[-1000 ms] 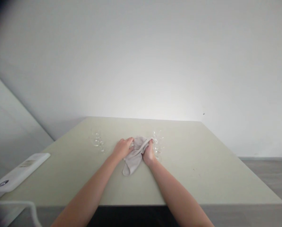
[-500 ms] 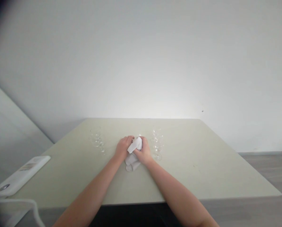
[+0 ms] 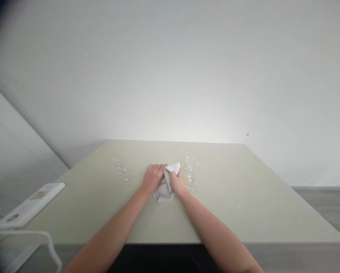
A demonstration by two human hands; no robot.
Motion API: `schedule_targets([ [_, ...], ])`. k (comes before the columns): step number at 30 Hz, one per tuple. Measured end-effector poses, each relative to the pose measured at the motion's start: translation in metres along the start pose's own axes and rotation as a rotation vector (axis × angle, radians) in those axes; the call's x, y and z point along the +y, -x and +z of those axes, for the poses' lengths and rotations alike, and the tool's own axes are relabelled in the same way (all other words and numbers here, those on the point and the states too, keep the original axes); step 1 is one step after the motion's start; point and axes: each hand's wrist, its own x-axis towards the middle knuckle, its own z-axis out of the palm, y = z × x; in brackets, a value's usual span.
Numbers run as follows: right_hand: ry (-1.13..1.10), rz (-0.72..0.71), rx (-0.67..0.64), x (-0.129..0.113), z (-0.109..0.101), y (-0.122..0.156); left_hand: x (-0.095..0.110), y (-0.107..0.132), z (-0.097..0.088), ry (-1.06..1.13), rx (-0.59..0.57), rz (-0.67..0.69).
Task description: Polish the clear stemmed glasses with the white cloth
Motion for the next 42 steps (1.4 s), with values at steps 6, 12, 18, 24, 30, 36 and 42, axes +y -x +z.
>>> schedule_targets([
  [6, 0.064, 0.081, -0.189, -0.001, -0.009, 0.001, -0.001, -0.001, 0.001, 0.039, -0.063, -0.042],
  [12, 0.686, -0.512, -0.4, -0.011, -0.022, 0.003, -0.014, -0.005, 0.004, 0.141, -0.312, -0.242],
  [18, 0.771, -0.61, -0.442, -0.006, -0.02, 0.002, -0.019, -0.008, 0.009, 0.128, -0.415, -0.226],
  [24, 0.691, -0.581, -0.404, -0.007, -0.021, 0.001, -0.017, -0.003, 0.005, 0.139, -0.357, -0.217],
  [30, 0.675, -0.589, -0.409, -0.005, -0.02, 0.003, -0.015, -0.002, 0.002, 0.146, -0.371, -0.23],
  [36, 0.68, -0.594, -0.419, -0.008, -0.02, 0.004, -0.016, -0.002, 0.006, 0.138, -0.389, -0.221],
  [42, 0.674, -0.585, -0.421, -0.009, -0.02, 0.004, -0.017, -0.002, 0.009, 0.133, -0.371, -0.213],
])
